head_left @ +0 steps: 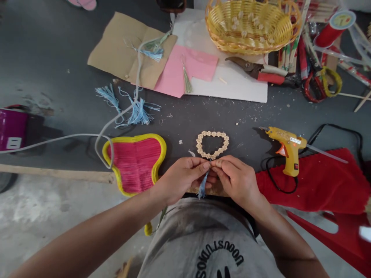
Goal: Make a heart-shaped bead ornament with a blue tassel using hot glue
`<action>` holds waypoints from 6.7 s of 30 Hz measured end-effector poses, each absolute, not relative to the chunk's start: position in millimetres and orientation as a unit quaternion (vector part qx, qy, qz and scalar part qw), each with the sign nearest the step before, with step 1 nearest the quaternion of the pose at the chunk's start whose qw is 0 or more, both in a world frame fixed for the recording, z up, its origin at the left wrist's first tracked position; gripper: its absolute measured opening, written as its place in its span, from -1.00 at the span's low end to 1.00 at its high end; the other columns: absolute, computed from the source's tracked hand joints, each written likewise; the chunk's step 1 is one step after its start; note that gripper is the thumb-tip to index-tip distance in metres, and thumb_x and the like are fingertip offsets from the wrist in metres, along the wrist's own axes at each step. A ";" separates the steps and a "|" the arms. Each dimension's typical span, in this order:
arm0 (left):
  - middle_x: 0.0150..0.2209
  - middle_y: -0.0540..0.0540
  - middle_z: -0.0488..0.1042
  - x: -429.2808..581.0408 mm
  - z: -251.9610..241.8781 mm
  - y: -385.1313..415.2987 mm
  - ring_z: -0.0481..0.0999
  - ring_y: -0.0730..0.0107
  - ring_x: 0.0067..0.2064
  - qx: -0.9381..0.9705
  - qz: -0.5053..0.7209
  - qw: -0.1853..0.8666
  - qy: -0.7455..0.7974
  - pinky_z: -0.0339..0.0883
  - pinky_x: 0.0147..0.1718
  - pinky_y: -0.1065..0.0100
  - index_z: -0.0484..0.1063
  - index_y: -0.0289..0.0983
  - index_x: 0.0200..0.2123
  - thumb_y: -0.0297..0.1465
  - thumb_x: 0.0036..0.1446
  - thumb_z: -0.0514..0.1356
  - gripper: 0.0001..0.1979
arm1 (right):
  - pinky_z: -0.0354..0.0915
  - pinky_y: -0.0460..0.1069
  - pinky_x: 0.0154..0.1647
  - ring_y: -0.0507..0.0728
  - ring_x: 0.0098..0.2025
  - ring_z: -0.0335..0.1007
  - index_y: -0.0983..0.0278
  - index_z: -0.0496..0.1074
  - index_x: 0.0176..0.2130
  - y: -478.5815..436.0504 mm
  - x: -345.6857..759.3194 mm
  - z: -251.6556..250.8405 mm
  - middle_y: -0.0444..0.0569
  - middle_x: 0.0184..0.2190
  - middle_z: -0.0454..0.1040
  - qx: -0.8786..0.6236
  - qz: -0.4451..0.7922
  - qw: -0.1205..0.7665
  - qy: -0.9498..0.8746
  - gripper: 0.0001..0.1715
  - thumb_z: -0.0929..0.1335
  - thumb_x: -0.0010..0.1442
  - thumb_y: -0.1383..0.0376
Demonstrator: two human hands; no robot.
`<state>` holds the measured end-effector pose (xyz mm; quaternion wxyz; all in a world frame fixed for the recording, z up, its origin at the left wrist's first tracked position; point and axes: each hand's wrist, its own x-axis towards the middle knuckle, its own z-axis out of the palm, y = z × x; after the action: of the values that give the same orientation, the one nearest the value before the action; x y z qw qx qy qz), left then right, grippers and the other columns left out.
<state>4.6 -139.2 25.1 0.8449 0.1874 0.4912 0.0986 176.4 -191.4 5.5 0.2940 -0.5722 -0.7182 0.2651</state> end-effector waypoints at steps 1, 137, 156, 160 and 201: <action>-0.37 -0.10 0.59 4.9 25.0 -139.2 0.52 0.50 -0.41 0.187 0.101 0.846 0.490 0.46 -0.32 0.43 0.56 -0.34 -0.29 -0.15 -0.02 0.40 -0.64 | 0.45 -0.04 -0.19 0.08 -0.22 0.53 0.26 0.52 -0.21 -191.2 176.1 5.5 -0.02 -0.27 0.59 -0.573 0.262 0.293 -0.719 -0.77 0.26 0.34 0.38; -0.17 -0.14 0.48 -11.6 18.2 -137.0 0.44 0.24 -0.14 0.893 0.181 0.180 0.370 0.33 -0.09 0.15 0.51 -0.21 -0.13 -0.47 0.24 0.18 -0.83 | 0.50 -0.02 -0.31 0.13 -0.25 0.56 0.28 0.44 -0.11 -205.9 205.7 13.8 0.07 -0.14 0.54 -0.694 0.129 0.282 -0.649 -0.82 0.30 0.32 0.29; -0.28 -0.05 0.56 2.1 76.0 -49.4 0.50 0.37 -0.22 0.861 0.248 0.206 0.393 0.35 -0.17 0.35 0.54 -0.22 -0.28 -0.37 0.26 0.13 -0.83 | 0.53 0.06 -0.15 0.16 -0.12 0.55 0.22 0.46 -0.17 -228.1 269.0 39.8 0.03 -0.16 0.57 -0.737 -0.033 0.339 -0.584 -0.84 0.28 0.32 0.34; -0.38 -0.05 0.53 57.3 53.3 -12.0 0.46 0.37 -0.30 0.879 0.191 0.228 0.373 0.30 -0.23 0.34 0.49 -0.26 -0.44 -0.40 0.16 0.16 -0.84 | 0.53 0.09 -0.11 0.18 -0.10 0.55 0.21 0.46 -0.15 -227.6 277.0 32.7 0.03 -0.17 0.57 -0.728 -0.036 0.344 -0.592 -0.84 0.28 0.32 0.34; -0.59 0.05 0.21 -36.8 105.7 -105.2 0.22 0.49 -0.51 0.807 0.258 0.394 0.356 0.11 -0.51 0.39 0.21 -0.25 -0.57 -0.17 0.35 0.00 -0.54 | 0.33 0.09 -0.18 0.29 0.01 0.29 0.29 0.34 0.20 -171.5 237.4 41.2 0.14 0.00 0.46 -0.619 -0.024 -0.033 -0.784 -0.47 0.16 0.31 0.49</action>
<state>-36.8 -105.2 105.7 0.3944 0.8067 0.3564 0.2581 237.4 -171.5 41.2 -0.0327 -0.6192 -0.7841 -0.0244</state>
